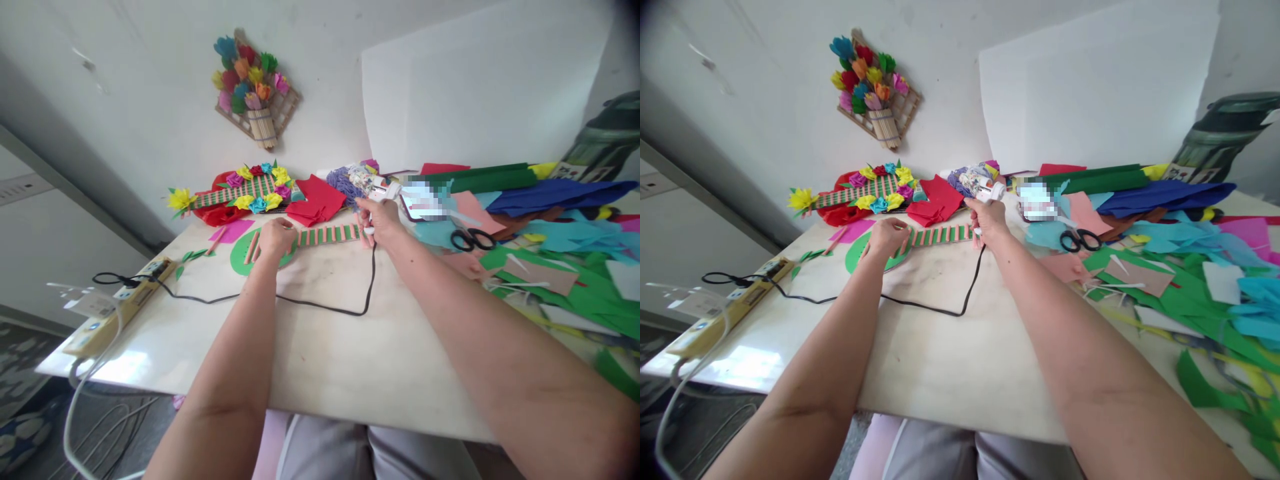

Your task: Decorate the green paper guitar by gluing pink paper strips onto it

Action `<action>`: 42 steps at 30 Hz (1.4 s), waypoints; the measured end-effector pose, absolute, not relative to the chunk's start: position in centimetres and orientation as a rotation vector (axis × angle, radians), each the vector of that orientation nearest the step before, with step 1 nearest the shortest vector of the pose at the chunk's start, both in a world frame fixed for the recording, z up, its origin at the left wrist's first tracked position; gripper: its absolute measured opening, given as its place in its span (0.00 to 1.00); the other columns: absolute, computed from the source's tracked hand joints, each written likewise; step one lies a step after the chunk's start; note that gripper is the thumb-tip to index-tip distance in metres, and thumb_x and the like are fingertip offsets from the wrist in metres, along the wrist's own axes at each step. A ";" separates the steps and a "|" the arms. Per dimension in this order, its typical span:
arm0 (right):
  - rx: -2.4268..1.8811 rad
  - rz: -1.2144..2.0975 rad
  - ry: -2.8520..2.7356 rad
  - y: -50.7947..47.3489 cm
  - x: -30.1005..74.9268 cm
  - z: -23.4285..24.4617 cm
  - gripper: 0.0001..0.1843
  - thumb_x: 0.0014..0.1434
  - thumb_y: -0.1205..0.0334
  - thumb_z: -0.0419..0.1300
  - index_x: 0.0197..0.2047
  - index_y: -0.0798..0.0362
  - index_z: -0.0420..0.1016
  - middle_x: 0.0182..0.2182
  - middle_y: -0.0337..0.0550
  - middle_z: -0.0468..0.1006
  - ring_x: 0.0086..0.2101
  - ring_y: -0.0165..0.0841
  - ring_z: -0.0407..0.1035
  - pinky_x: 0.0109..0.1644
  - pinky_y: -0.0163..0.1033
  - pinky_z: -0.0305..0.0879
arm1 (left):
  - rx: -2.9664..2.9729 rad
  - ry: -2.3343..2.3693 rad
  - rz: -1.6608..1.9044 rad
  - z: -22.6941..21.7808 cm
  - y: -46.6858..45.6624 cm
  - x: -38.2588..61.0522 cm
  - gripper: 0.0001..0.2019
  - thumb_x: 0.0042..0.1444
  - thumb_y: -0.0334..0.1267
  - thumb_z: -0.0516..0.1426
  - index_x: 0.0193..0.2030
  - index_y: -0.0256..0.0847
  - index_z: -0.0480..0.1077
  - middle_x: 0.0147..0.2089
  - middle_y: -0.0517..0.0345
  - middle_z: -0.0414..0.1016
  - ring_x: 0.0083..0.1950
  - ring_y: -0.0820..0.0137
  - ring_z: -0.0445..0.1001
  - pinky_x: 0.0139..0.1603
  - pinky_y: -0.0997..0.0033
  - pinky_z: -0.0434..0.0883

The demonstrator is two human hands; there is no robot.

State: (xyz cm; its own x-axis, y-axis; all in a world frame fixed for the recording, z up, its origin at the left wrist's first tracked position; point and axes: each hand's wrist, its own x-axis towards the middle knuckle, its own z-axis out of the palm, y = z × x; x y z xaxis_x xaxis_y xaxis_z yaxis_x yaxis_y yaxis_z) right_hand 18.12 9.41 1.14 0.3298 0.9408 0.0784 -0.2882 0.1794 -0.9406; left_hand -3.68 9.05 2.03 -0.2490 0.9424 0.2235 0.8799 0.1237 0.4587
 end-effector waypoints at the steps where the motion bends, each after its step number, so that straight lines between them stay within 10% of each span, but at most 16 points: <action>1: -1.016 1.018 -0.811 9.5 18.1 1.1 0.09 0.43 0.64 0.62 0.21 0.56 0.65 0.10 0.31 0.63 0.09 0.21 0.53 0.10 0.29 0.48 | 1.838 2.285 0.838 2.0 9.1 -4.1 0.17 0.44 0.37 0.55 0.42 0.44 0.73 0.32 0.54 0.76 0.38 0.64 0.73 0.38 0.71 0.66; 15: -0.998 1.036 -0.836 9.5 17.6 0.6 0.09 0.41 0.65 0.63 0.21 0.56 0.65 0.09 0.31 0.63 0.09 0.22 0.53 0.10 0.29 0.51 | 2.201 2.006 0.818 0.4 8.8 -6.5 0.21 0.52 0.45 0.53 0.54 0.51 0.66 0.56 0.61 0.67 0.61 0.63 0.59 0.59 0.65 0.57; 27: -0.996 1.068 -0.833 8.4 16.7 1.3 0.10 0.42 0.68 0.61 0.18 0.55 0.61 0.08 0.31 0.62 0.08 0.21 0.51 0.08 0.29 0.48 | 2.407 1.782 0.564 0.2 8.7 -5.8 0.22 0.56 0.45 0.48 0.58 0.51 0.62 0.54 0.59 0.70 0.68 0.64 0.42 0.64 0.49 0.35; 42: -0.996 1.069 -0.861 8.6 16.6 0.8 0.09 0.42 0.67 0.62 0.19 0.56 0.63 0.09 0.31 0.63 0.08 0.23 0.52 0.07 0.30 0.48 | 2.445 1.841 0.455 -0.1 9.0 -5.7 0.22 0.55 0.43 0.47 0.58 0.48 0.62 0.52 0.57 0.72 0.68 0.62 0.43 0.63 0.46 0.35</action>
